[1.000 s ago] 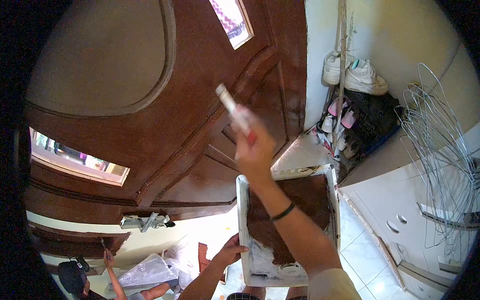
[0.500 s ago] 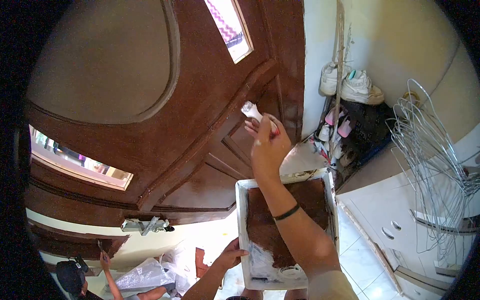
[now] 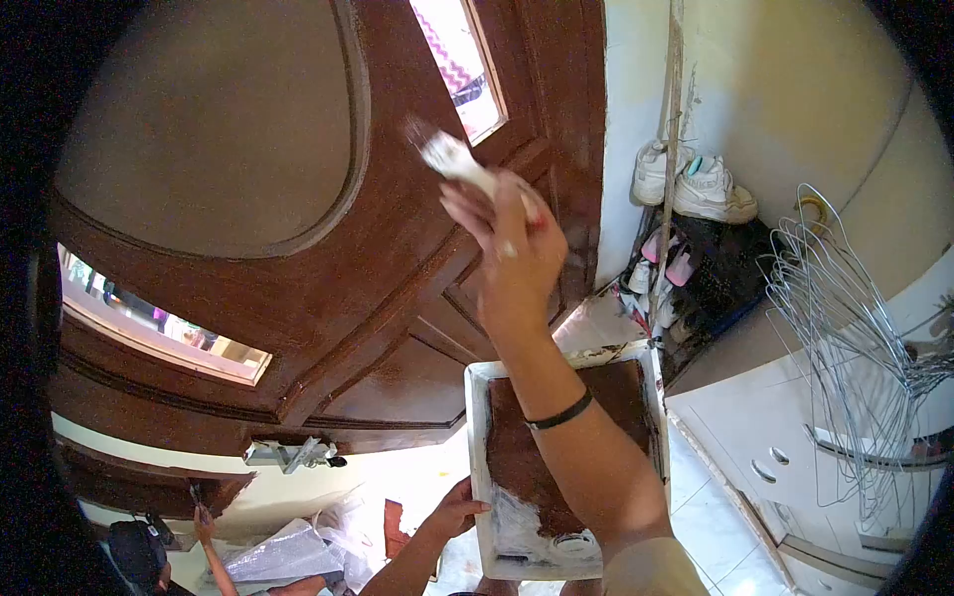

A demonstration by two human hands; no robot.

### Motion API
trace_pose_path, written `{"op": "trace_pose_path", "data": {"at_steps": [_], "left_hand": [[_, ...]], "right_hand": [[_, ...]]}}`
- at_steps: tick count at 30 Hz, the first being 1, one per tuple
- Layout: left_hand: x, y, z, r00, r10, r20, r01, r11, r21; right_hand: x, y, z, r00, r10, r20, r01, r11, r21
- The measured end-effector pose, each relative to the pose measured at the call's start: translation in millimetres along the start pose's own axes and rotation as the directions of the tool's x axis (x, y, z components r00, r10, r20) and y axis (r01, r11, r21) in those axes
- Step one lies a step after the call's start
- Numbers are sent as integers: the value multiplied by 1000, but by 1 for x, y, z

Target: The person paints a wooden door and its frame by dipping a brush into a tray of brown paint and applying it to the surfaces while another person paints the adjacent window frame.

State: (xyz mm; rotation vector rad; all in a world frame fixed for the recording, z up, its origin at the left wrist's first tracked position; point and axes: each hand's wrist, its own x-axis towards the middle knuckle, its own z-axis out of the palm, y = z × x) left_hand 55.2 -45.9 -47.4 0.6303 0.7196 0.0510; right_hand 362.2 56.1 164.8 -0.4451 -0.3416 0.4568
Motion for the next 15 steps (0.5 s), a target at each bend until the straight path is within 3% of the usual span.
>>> {"op": "trace_pose_path", "data": {"at_steps": [6, 12, 15], "left_hand": [[8, -11, -13, 999, 9, 36, -7, 999, -43], [5, -12, -14, 999, 10, 47, -8, 999, -53], [1, -10, -13, 999, 5, 36, -4, 999, -37]], "right_hand": [[-37, 31, -85, 928, 120, -352, -221, 939, -263], [-11, 2, 1, 992, -32, -125, -14, 938, -347], [-5, -28, 48, 993, -110, 37, 115, 979, -167]]}}
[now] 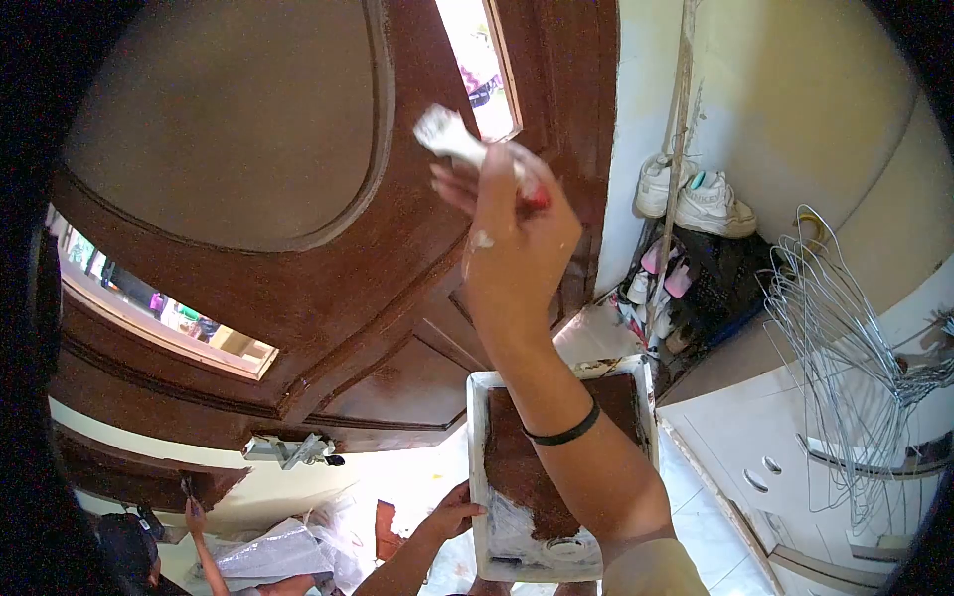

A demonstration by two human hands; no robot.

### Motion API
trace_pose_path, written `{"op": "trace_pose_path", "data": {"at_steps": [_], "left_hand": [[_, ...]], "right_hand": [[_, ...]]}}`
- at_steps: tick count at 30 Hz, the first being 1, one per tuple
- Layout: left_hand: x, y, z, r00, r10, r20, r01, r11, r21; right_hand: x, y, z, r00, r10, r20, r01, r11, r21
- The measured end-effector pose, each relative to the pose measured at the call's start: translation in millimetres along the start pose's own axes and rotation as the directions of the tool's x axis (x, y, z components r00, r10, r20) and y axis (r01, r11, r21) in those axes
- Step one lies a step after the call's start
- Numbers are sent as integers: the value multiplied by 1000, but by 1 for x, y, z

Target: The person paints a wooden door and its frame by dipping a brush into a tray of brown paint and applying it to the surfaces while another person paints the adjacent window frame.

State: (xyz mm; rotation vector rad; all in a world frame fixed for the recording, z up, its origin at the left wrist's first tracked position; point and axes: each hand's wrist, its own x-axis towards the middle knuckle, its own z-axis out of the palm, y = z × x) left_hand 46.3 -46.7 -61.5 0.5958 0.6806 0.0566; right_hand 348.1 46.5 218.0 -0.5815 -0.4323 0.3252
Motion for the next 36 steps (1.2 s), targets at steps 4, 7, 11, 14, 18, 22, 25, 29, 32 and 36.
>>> {"op": "trace_pose_path", "data": {"at_steps": [4, 7, 11, 14, 18, 22, 25, 29, 32, 36], "left_hand": [[-1, -5, -6, 1000, 26, 15, -26, 1000, 15], [-2, -2, -1, 999, 41, 14, -40, 999, -10], [-4, -6, -8, 1000, 27, 8, -27, 1000, -3], [-6, -12, -14, 1000, 15, -3, -15, 1000, -18], [-11, -10, -11, 1000, 1, -21, -1, 1000, -3], [-16, -3, -4, 999, -15, -37, 15, 1000, 26], [-14, -1, -2, 1000, 10, -27, -10, 1000, 20], [-11, -2, -4, 1000, 26, -3, -26, 1000, 0], [-11, -7, -9, 1000, 20, -19, -20, 1000, -14], [-12, -9, -11, 1000, 2, -29, -2, 1000, 1]], "right_hand": [[-1, -4, 1, 999, 18, 34, -23, 988, 154], [-19, 35, -37, 990, 143, 3, -141, 974, 178], [-54, 81, -103, 944, 262, -201, -262, 965, 26], [-57, 83, -107, 924, 247, -293, -286, 953, -99], [-40, 62, -67, 970, 136, -201, -192, 938, -290], [-15, 12, 1, 1000, 6, -29, -10, 990, -140], [-9, -9, 21, 998, -26, 48, 27, 1000, -11], [-23, 8, 2, 998, 63, -14, -62, 995, 78], [-52, 56, -49, 966, 234, -113, -228, 972, 63], [-87, 85, -101, 909, 334, -250, -354, 934, -37]]}}
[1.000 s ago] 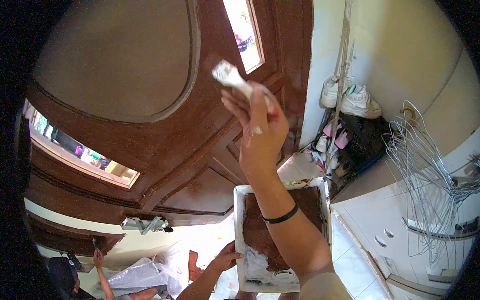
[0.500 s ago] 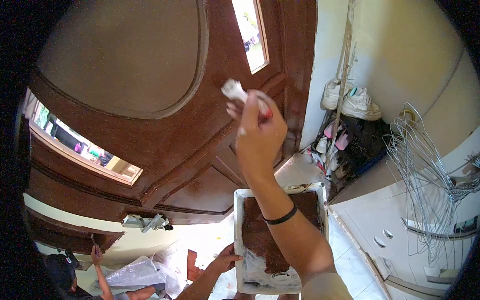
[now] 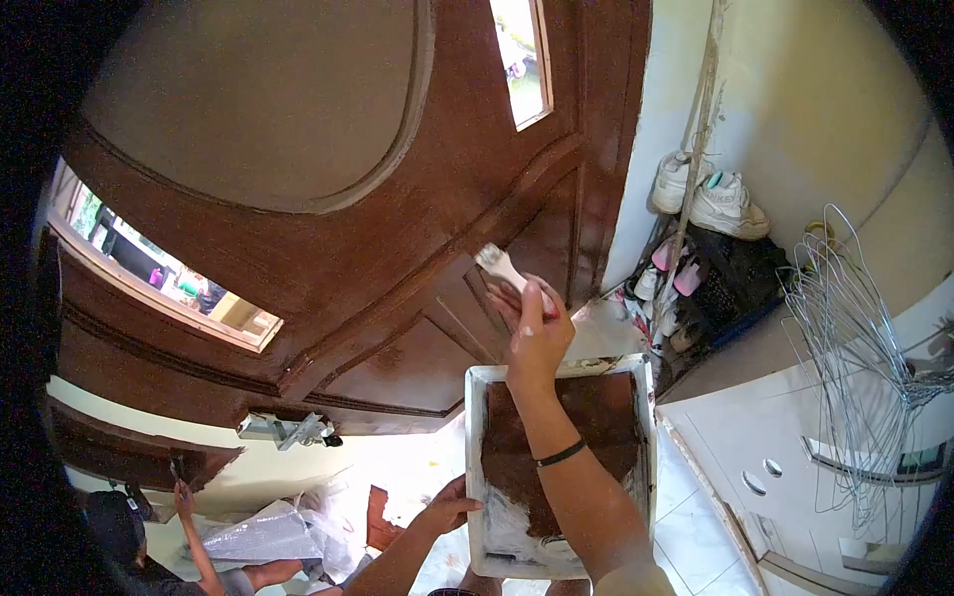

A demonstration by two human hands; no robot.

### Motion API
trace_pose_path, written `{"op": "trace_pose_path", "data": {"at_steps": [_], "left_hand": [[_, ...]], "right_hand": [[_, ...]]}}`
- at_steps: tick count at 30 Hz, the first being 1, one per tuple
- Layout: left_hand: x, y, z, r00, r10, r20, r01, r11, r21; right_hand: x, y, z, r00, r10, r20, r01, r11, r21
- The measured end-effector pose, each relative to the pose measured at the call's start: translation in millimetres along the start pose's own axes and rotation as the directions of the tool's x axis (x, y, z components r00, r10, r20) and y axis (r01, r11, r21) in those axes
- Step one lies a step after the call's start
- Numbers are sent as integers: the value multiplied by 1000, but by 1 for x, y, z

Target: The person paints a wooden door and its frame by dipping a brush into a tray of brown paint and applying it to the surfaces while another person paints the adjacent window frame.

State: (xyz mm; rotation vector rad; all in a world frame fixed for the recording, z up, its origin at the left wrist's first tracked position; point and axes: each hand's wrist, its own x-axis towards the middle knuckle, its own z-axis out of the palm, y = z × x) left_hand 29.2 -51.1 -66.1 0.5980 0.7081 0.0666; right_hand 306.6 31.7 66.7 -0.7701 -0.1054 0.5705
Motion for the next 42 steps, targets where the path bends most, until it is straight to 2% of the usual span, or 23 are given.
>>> {"op": "trace_pose_path", "data": {"at_steps": [3, 7, 9, 12, 15, 20, 22, 24, 28, 31, 34, 36, 42], "left_hand": [[0, -7, -10, 999, -29, -22, 29, 1000, -5], [-4, -3, -5, 999, -36, -22, 36, 999, 0], [-6, 1, -2, 999, -37, -24, 37, 999, 31], [-5, 1, -4, 1000, -13, -7, 14, 1000, 26], [-3, 1, -5, 1000, 6, -3, -6, 1000, -6], [-1, 8, -1, 1000, 25, 18, -25, 1000, 2], [-4, 13, 4, 1000, 6, -21, -5, 1000, 27], [-7, 12, 3, 999, 21, -30, -21, 1000, 22], [-18, 14, 14, 999, 38, -37, -37, 999, 33], [-32, 11, 41, 991, 86, -105, -85, 996, 11], [-51, -3, 65, 976, 131, -172, -146, 986, -78], [-71, -9, 83, 958, 153, -241, -187, 974, -125], [-150, -27, 129, 835, 368, -409, -450, 885, -123]], "right_hand": [[2, 4, -1, 998, -58, -25, 57, 997, -59], [5, -35, 53, 972, -227, 55, 232, 959, -160], [3, -63, 84, 939, -321, 122, 328, 944, -36], [3, -98, 108, 910, -342, 234, 307, 936, 174], [7, -95, 103, 893, -349, 284, 272, 922, 276], [19, -22, 31, 991, -83, 107, 65, 985, 158], [24, 3, -8, 998, -22, 57, 21, 999, 33], [18, 4, -30, 1000, -18, 22, 18, 1000, 5], [-5, -52, -38, 999, -37, 40, 36, 999, 22], [-34, -114, -49, 997, -53, 62, 56, 997, -49], [-73, -177, -72, 993, -72, 92, 93, 965, -245], [-93, -213, -87, 992, -61, 113, 94, 945, -313], [-89, -270, -104, 966, -150, 212, 226, 888, -400]]}}
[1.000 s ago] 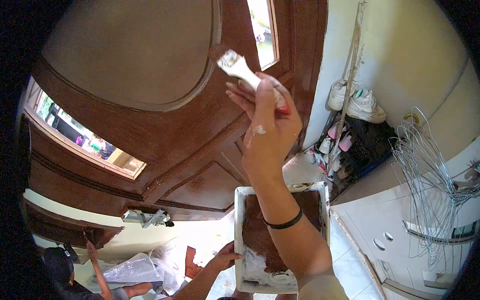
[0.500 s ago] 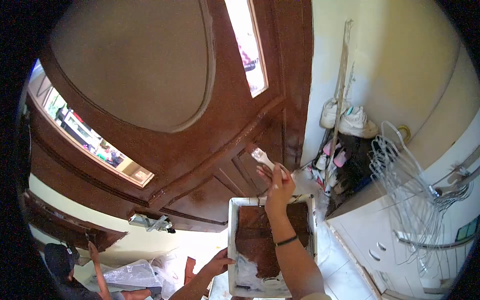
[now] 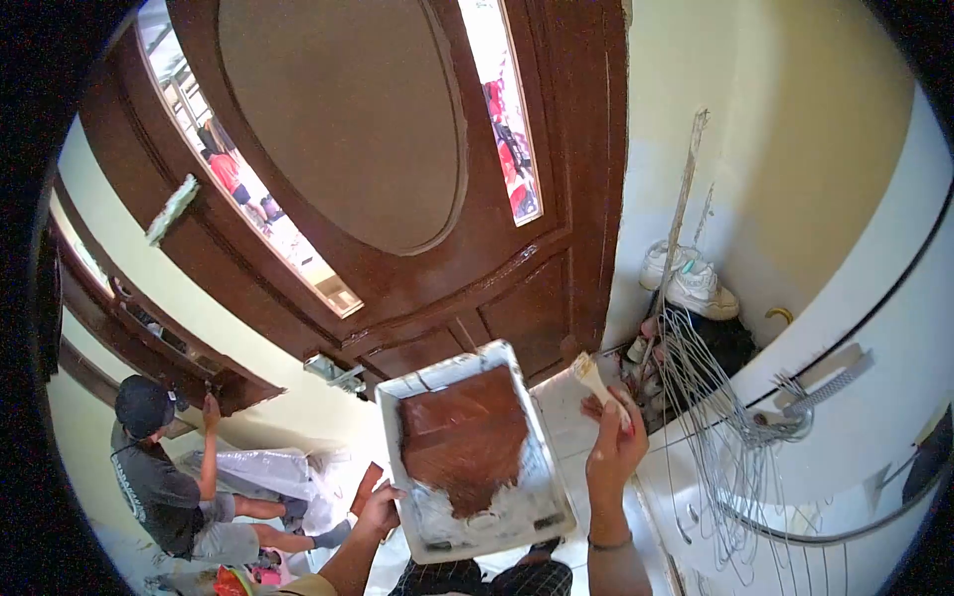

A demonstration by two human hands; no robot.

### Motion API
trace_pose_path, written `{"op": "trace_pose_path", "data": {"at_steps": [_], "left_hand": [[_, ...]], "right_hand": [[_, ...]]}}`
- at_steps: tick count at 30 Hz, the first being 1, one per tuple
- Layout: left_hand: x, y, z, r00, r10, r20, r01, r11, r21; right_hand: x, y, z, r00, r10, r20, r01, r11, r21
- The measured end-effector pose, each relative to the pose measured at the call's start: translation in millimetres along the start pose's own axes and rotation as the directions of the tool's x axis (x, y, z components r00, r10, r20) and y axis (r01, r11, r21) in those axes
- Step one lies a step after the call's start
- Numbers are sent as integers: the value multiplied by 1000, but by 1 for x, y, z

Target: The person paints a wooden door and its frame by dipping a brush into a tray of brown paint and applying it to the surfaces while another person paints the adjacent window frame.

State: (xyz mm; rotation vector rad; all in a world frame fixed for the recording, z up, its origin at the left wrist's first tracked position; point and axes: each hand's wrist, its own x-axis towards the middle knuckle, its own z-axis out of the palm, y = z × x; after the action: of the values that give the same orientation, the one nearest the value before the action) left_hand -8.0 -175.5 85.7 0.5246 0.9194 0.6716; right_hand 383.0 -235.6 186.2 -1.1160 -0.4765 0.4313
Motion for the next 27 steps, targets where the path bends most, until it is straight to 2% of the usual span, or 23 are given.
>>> {"op": "trace_pose_path", "data": {"at_steps": [2, 5, 6, 8, 9, 10, 12, 14, 15, 16, 18, 20, 21, 22, 25, 27], "left_hand": [[-31, 6, -3, 992, 107, -73, -108, 994, -6], [-70, 19, -14, 972, 199, -128, -200, 980, 0], [-85, 24, -3, 934, 282, -218, -279, 959, 46], [-110, 30, -3, 891, 357, -280, -356, 933, 54], [-123, 36, 11, 866, 397, -306, -393, 916, 77], [-131, 32, -6, 864, 393, -314, -388, 918, 81], [-142, 22, -16, 755, 481, -445, -494, 864, 96], [-157, 19, -19, 675, 462, -575, -508, 856, 91], [-166, 23, -11, 663, 429, -613, -469, 877, 106], [-170, 22, -2, 600, 463, -653, -491, 857, 156], [-195, -4, -93, 680, 412, -607, -437, 892, 116], [-194, 19, -27, 571, 492, -657, -401, 866, 300], [-194, 18, -19, 500, 544, -674, -447, 829, 337], [-198, 21, -28, 573, 483, -662, -445, 862, 243], [-196, 17, -19, 413, 587, -696, -443, 798, 410], [-199, 12, -32, 370, 577, -728, -428, 801, 418]], "right_hand": [[7, 0, 0, 1000, 7, 25, -7, 1000, -5], [22, 42, 4, 984, -125, 128, 143, 979, -143], [23, 52, 11, 982, -83, 168, 101, 990, -102], [25, 70, 35, 967, -16, 253, 21, 1000, -17], [26, 81, 46, 963, -21, 268, 28, 999, -24], [31, 91, 59, 959, -29, 283, 39, 999, -29], [39, 105, 81, 952, -55, 302, 76, 995, -57], [52, 110, 99, 946, -89, 311, 130, 985, -112], [59, 114, 106, 939, -150, 308, 192, 975, -111], [66, 119, 111, 930, -207, 305, 249, 962, -107], [85, 119, 128, 846, -438, 304, 484, 870, -95], [99, 117, 143, 754, -582, 304, 629, 773, -80], [104, 122, 148, 737, -595, 320, 646, 759, -76], [107, 126, 153, 696, -639, 328, 697, 711, -92], [115, 136, 161, 581, -729, 361, 806, 577, -131], [119, 143, 159, 538, -751, 384, 838, 525, -148]]}}
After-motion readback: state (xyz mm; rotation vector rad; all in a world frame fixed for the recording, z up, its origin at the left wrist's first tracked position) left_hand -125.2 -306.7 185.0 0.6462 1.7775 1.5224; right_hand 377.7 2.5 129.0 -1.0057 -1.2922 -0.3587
